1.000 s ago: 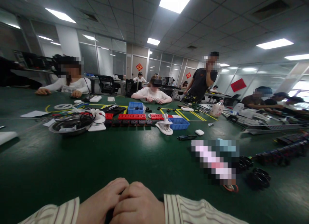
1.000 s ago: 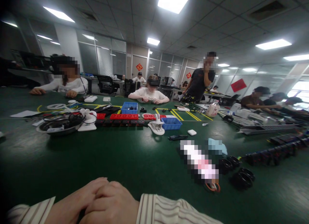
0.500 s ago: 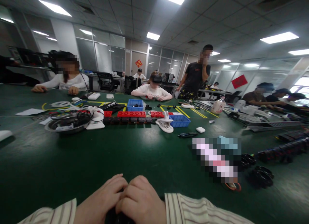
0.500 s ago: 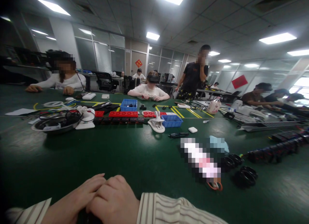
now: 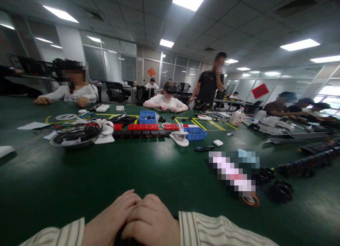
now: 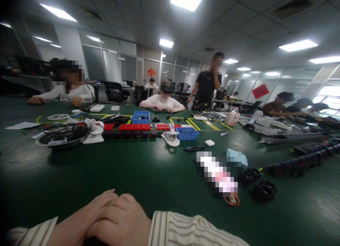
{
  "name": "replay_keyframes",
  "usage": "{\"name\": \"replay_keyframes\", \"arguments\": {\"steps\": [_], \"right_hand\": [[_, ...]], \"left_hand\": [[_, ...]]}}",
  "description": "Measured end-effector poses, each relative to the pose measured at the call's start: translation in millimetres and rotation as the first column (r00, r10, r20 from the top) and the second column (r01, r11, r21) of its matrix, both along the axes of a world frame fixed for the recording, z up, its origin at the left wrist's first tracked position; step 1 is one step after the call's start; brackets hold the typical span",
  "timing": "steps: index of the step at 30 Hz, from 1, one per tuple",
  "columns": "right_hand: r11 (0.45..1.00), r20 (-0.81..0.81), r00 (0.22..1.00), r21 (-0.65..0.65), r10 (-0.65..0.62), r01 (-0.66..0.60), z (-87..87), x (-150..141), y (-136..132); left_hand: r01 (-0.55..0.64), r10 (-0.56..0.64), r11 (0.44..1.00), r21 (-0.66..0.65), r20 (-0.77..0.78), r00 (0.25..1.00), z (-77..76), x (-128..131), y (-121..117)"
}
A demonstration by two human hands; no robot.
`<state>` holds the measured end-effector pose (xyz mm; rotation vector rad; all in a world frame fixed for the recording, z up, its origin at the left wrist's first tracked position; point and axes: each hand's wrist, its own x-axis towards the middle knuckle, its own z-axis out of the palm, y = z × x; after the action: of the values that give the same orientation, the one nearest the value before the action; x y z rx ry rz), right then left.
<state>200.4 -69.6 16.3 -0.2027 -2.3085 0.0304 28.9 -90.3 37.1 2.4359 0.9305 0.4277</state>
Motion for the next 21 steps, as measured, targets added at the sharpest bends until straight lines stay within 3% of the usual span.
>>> {"name": "replay_keyframes", "arguments": {"steps": [3, 6, 10, 16, 21], "right_hand": [[0.984, 0.031, 0.985, -0.059, -0.168, 0.17, -4.4, -3, -1], [0.975, 0.086, 0.973, -0.032, -0.215, 0.218, -8.5, -4, 0], [0.986, 0.17, 0.972, -0.023, -0.162, 0.168, -7.9, -2, 4], [0.998, 0.332, 0.942, -0.027, 0.057, -0.051, -2.0, 5, 9], [0.989, 0.263, 0.955, 0.02, 0.138, -0.149, -1.1, 6, 10]], "left_hand": [[-0.035, 0.034, 0.996, 0.082, 0.013, 0.999, -4.5, 0, 0], [-0.013, 0.016, 0.999, 0.043, -0.063, 0.998, -3.7, 0, 3], [0.033, -0.036, 0.998, -0.049, -0.068, 0.997, -0.9, -3, 7], [0.057, -0.058, 0.998, -0.019, -0.041, 0.997, 1.2, -1, 8], [0.034, -0.035, 0.999, -0.003, -0.022, 0.999, 2.6, 1, 6]]}}
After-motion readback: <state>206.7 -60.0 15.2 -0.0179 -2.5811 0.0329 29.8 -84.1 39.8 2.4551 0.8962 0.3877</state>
